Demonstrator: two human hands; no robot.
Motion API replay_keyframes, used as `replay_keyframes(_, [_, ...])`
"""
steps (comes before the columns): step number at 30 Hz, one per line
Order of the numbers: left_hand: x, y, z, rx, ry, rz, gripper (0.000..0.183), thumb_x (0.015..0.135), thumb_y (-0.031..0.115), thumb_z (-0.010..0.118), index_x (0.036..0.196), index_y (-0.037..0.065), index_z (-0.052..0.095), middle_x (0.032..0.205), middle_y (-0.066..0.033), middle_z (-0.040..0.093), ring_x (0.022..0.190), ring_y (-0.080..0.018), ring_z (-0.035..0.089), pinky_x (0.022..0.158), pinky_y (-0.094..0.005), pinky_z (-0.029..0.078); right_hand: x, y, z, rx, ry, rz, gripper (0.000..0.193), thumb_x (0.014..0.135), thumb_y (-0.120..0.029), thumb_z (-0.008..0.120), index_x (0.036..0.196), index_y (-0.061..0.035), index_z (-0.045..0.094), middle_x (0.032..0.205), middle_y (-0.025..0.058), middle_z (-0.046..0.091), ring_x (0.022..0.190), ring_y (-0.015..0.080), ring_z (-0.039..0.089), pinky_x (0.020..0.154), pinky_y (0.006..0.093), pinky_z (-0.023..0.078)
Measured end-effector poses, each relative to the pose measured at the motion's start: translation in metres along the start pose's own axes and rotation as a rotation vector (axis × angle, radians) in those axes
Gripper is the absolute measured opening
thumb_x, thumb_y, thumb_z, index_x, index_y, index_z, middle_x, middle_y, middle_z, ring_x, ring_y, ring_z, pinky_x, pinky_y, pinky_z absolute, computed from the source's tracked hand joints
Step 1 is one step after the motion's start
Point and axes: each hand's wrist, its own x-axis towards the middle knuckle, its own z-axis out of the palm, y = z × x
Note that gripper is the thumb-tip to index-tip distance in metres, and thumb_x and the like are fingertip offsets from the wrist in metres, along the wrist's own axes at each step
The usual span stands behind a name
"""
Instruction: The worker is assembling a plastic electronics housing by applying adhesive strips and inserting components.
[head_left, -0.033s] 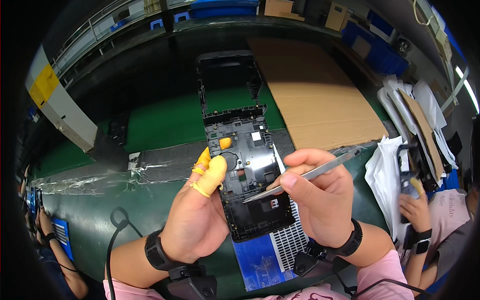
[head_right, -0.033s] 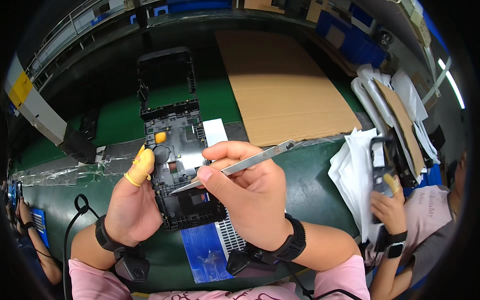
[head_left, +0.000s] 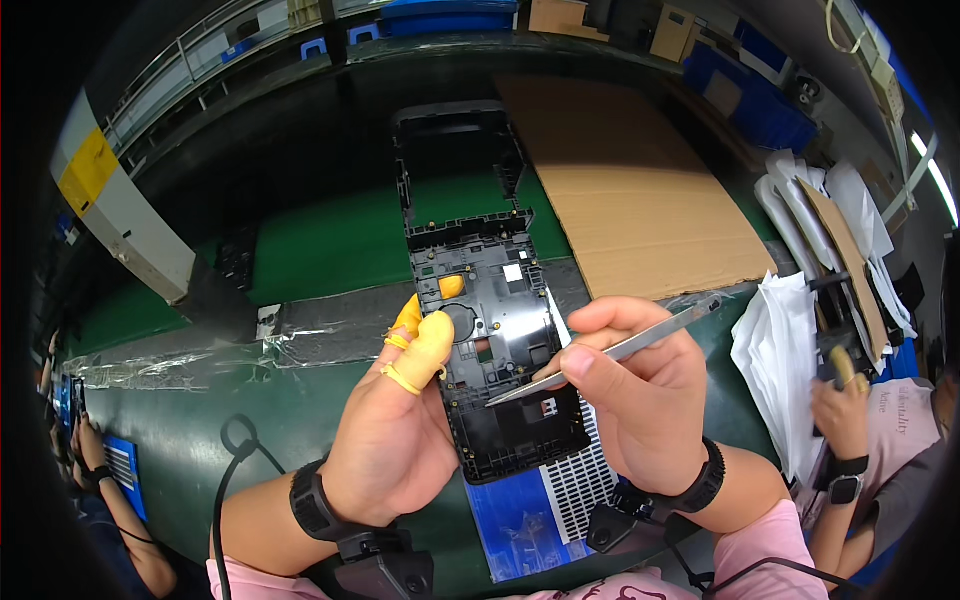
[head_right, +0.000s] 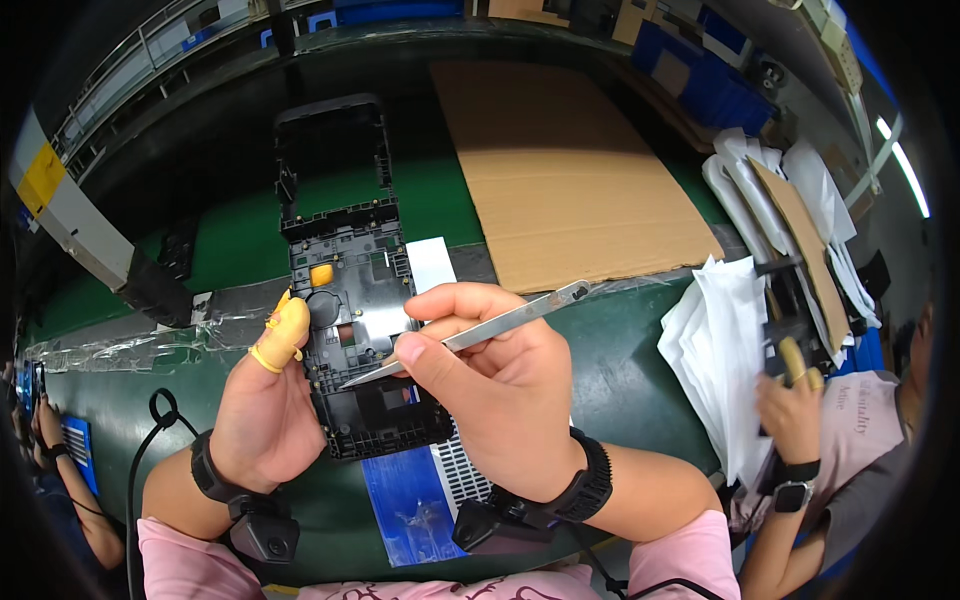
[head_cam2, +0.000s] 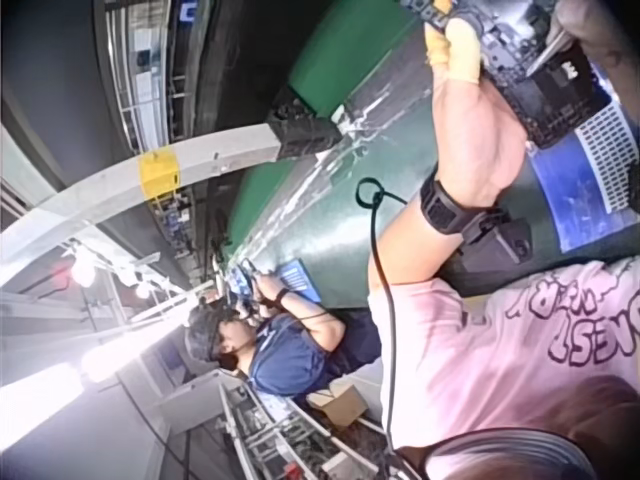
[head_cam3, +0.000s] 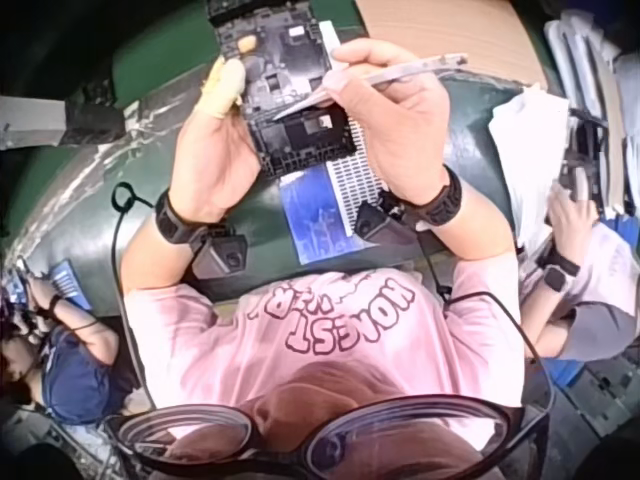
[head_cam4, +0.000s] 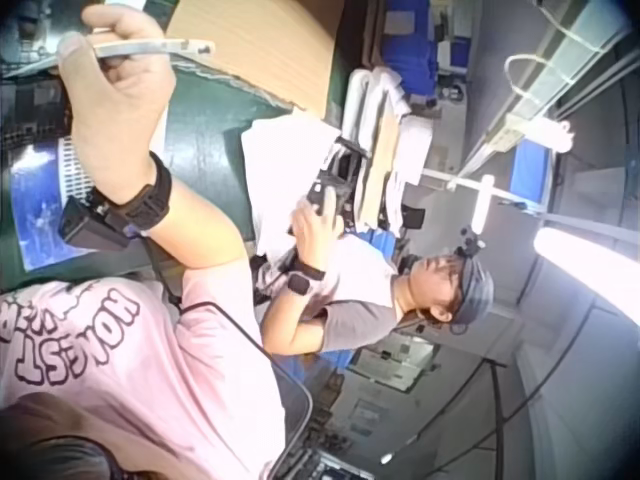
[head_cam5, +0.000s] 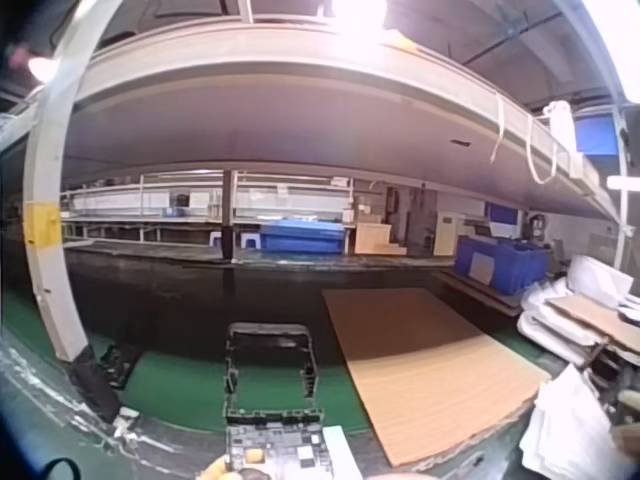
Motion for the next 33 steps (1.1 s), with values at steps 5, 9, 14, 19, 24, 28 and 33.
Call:
replay_keyframes(5, [0.001,0.0,0.001,0.007,0.006,-0.002,0.041,0.094,0.032,0.038,0.126,0.007,0.036,0.118,-0.0118,0.051,0.105,-0.0232,0.054,0.089,-0.0383,0.045,0.0,0.001,0.0,0.001,0.01,-0.005,0.025,0.08,0.004,0.06,0.103,0.006,0.05,0.081,0.0084,0.062,0.073,0.0095,0.059,0.065,0.0206,0.048])
replay_keyframes(9, [-0.002,0.001,0.002,0.008,0.023,0.014,0.04,0.094,0.032,0.039,0.125,0.008,0.037,0.117,-0.0111,0.052,0.104,-0.0226,0.055,0.089,-0.0384,0.046,0.0,0.001,0.003,-0.01,0.008,-0.014,0.025,0.08,0.005,0.059,0.104,0.0062,0.05,0.081,0.008,0.062,0.072,0.0091,0.059,0.064,0.0208,0.048])
replay_keyframes(14, [-0.004,0.001,-0.002,-0.029,0.01,0.027,0.04,0.092,0.03,0.043,0.126,0.009,0.037,0.116,-0.0099,0.053,0.104,-0.0219,0.055,0.088,-0.0388,0.046,-0.001,0.001,0.004,-0.035,0.0,-0.027,0.025,0.08,0.005,0.058,0.103,0.0065,0.05,0.081,0.0078,0.062,0.071,0.0083,0.058,0.064,0.02,0.048])
replay_keyframes(19, [-0.003,-0.003,0.001,0.068,-0.061,0.084,0.053,0.08,0.012,0.057,0.128,0.006,0.034,0.116,-0.0105,0.052,0.105,-0.0222,0.053,0.089,-0.0385,0.045,-0.003,-0.001,0.001,-0.046,0.016,-0.048,0.025,0.08,0.005,0.058,0.103,0.0058,0.05,0.08,0.0067,0.061,0.071,0.0078,0.057,0.063,0.019,0.047])
replay_keyframes(24, [-0.004,0.006,0.002,0.148,-0.097,0.196,0.073,0.064,-0.009,0.057,0.13,0.003,0.028,0.119,-0.0126,0.047,0.109,-0.0241,0.05,0.094,-0.0368,0.041,0.0,-0.028,-0.007,-0.042,0.124,-0.07,0.021,0.08,0.001,0.058,0.101,0.0024,0.052,0.078,0.009,0.063,0.059,0.0047,0.049,0.052,0.0176,0.038])
replay_keyframes(28, [-0.003,0.015,-0.002,0.191,-0.026,0.376,0.061,0.073,0.005,0.058,0.128,0.003,0.031,0.117,-0.012,0.049,0.104,-0.0237,0.052,0.089,-0.0384,0.045,-0.006,-0.026,-0.047,-0.063,0.153,-0.083,0.016,0.08,-0.002,0.059,0.096,-0.0004,0.055,0.075,0.009,0.062,0.052,0.0047,0.045,0.047,0.0167,0.034])
replay_keyframes(33, [0.005,0.025,-0.009,0.077,0.008,0.324,0.042,0.09,0.037,0.048,0.112,0.002,0.051,0.098,-0.0079,0.06,0.083,-0.0177,0.062,0.073,-0.0315,0.053,-0.012,0.023,-0.069,-0.16,0.198,0.18,0.017,0.078,-0.002,0.063,0.094,-0.0006,0.057,0.074,0.0044,0.062,0.063,0.0064,0.058,0.049,0.016,0.037])
